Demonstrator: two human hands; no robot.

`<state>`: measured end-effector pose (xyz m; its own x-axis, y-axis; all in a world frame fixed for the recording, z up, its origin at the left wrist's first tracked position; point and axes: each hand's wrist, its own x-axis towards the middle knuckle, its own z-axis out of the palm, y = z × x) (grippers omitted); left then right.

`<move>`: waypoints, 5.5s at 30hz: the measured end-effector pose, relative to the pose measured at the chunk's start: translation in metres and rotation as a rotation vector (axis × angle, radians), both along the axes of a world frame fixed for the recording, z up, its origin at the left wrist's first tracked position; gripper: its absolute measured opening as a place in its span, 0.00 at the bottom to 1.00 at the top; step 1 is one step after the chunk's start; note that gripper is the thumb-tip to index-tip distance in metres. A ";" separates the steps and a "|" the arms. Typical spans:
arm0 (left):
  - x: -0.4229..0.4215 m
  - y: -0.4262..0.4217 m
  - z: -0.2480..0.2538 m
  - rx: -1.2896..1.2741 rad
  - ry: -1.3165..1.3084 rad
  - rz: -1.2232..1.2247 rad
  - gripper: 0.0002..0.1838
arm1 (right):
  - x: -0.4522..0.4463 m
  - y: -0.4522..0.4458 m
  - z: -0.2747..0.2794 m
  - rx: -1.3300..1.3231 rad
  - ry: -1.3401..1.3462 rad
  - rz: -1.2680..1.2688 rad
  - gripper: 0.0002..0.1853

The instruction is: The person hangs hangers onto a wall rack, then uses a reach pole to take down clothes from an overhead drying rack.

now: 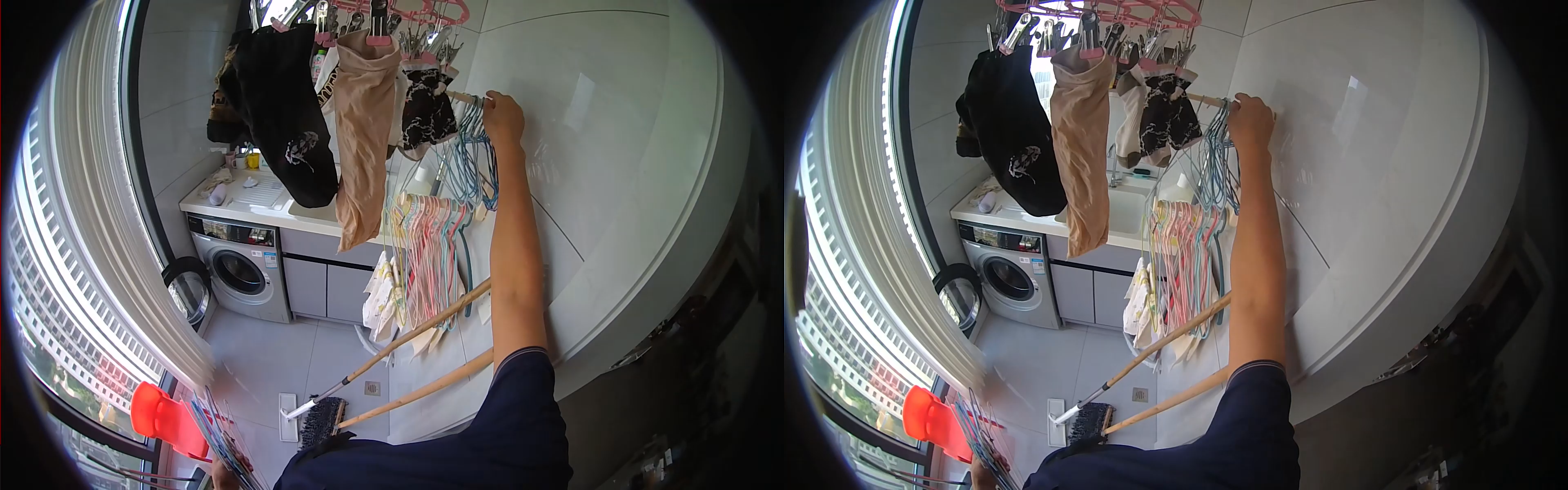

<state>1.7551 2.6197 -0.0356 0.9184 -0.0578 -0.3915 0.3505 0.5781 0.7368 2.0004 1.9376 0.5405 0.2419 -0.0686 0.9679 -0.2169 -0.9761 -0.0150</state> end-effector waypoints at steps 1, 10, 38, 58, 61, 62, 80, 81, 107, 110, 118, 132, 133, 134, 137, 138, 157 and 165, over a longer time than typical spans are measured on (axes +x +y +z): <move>0.000 -0.001 0.001 0.007 0.000 0.003 0.14 | 0.003 0.000 0.001 -0.093 -0.068 0.019 0.11; -0.001 -0.013 0.007 0.039 0.020 0.034 0.15 | 0.032 -0.013 0.006 -0.006 -0.013 -0.062 0.10; 0.023 -0.008 0.031 0.093 0.091 0.003 0.12 | 0.036 -0.010 -0.002 -0.212 0.255 -0.281 0.23; 0.123 -0.040 0.076 0.140 -0.271 -0.471 0.15 | -0.068 0.130 -0.274 1.083 0.335 0.679 0.10; 0.124 -0.041 0.069 0.088 -0.294 -0.494 0.18 | -0.024 0.089 -0.319 0.727 0.515 0.468 0.11; 0.117 -0.041 0.069 0.080 -0.305 -0.483 0.18 | -0.016 0.089 -0.317 0.660 0.554 0.415 0.12; 0.046 0.011 0.045 0.100 0.002 -0.061 0.10 | 0.058 0.083 -0.336 0.395 0.310 -0.082 0.15; 0.043 0.018 0.038 0.104 0.024 -0.050 0.10 | 0.052 0.090 -0.334 0.414 0.328 -0.098 0.14; 0.063 0.005 0.045 0.112 0.040 -0.121 0.11 | 0.052 0.109 -0.316 0.608 -0.013 0.448 0.11; 0.071 0.004 0.040 0.104 0.031 -0.138 0.09 | 0.037 0.124 -0.302 0.613 0.012 0.513 0.10; 0.136 -0.015 0.055 0.132 -0.103 -0.334 0.12 | -0.085 0.205 -0.309 1.147 0.233 0.814 0.15; 0.280 -0.208 0.173 0.002 -0.320 -0.752 0.08 | -0.342 0.240 -0.293 1.458 0.260 1.146 0.15; 0.285 -0.223 0.178 -0.068 -0.330 -0.769 0.08 | -0.356 0.241 -0.293 1.479 0.260 1.136 0.15; 0.293 -0.239 0.178 -0.097 -0.297 -0.794 0.08 | -0.370 0.243 -0.293 1.499 0.262 1.127 0.16; 0.304 -0.282 0.194 -0.052 -0.209 -0.886 0.08 | -0.399 0.252 -0.296 1.538 0.213 1.052 0.19; 0.300 -0.294 0.203 -0.001 -0.193 -0.881 0.06 | -0.407 0.257 -0.296 1.546 0.182 1.006 0.19; 0.261 -0.222 0.198 -0.136 -0.147 -1.715 0.20 | -0.432 0.290 -0.319 1.739 0.214 0.803 0.08; 0.202 -0.123 0.149 0.562 -0.411 -2.087 0.15 | -0.382 0.310 -0.325 1.328 0.477 0.614 0.08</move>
